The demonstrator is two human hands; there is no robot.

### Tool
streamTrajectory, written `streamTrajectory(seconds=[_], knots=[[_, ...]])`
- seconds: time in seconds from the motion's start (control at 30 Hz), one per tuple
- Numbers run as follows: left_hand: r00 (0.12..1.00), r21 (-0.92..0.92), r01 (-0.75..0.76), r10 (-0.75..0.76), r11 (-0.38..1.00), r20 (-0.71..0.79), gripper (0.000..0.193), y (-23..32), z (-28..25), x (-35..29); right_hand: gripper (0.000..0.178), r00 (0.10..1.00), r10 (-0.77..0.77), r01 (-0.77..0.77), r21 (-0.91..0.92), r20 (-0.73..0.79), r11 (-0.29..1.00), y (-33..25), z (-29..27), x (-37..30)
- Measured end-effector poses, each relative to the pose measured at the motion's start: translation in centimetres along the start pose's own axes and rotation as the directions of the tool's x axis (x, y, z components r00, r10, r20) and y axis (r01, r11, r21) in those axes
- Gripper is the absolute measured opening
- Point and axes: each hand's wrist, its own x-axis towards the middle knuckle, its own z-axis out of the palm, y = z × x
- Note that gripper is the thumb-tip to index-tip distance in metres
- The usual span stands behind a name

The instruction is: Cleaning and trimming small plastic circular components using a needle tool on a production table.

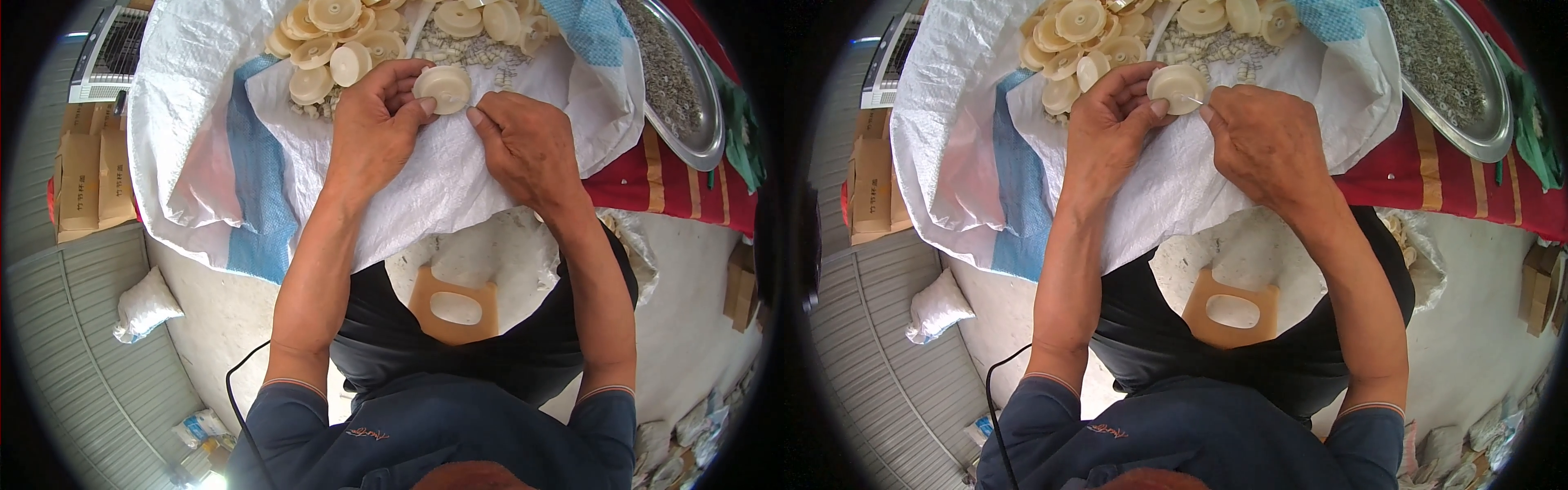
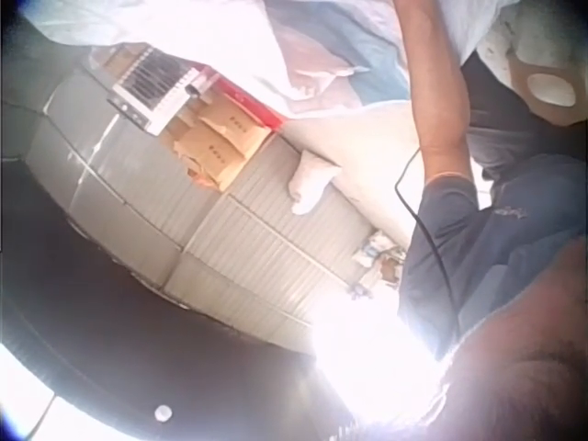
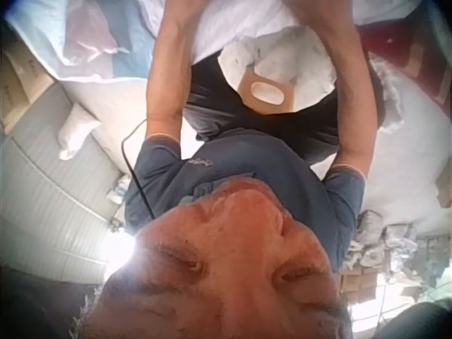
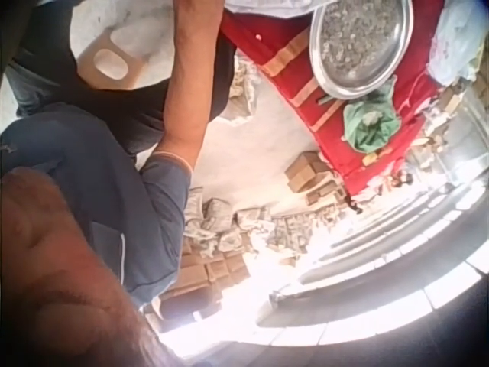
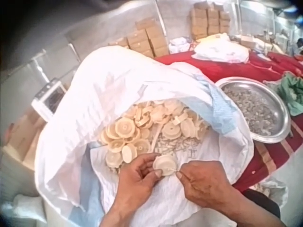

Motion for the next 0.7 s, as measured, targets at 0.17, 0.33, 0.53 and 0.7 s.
streamTrajectory(seconds=[0.17, 0.33, 0.53, 0.7], knots=[[1.0, 0.032, -0.004, 0.003, 0.999, 0.021, 0.037, -0.3, -0.2, 0.0, 0.018, 0.998, -0.028, 0.03, -0.051, 0.054, 0.998, 0.3, -0.2, 0.0], [0.97, 0.408, -0.236, 0.186, 0.882, 0.157, 0.042, 0.1, -1.2, 0.4, 0.017, 0.994, -0.089, 0.095, -0.089, 0.069, 0.992, 0.5, -0.5, 0.1], [0.963, 0.377, -0.266, 0.224, 0.887, 0.153, 0.044, -0.6, -1.0, 0.4, 0.016, 0.994, -0.097, 0.1, -0.083, 0.042, 0.992, 0.6, 0.1, -0.1], [0.986, 0.27, -0.153, 0.128, 0.951, 0.109, 0.045, -0.5, -0.5, 0.2, 0.016, 0.997, -0.083, 0.083, -0.092, 0.001, 0.992, 0.2, 0.3, -0.3]])
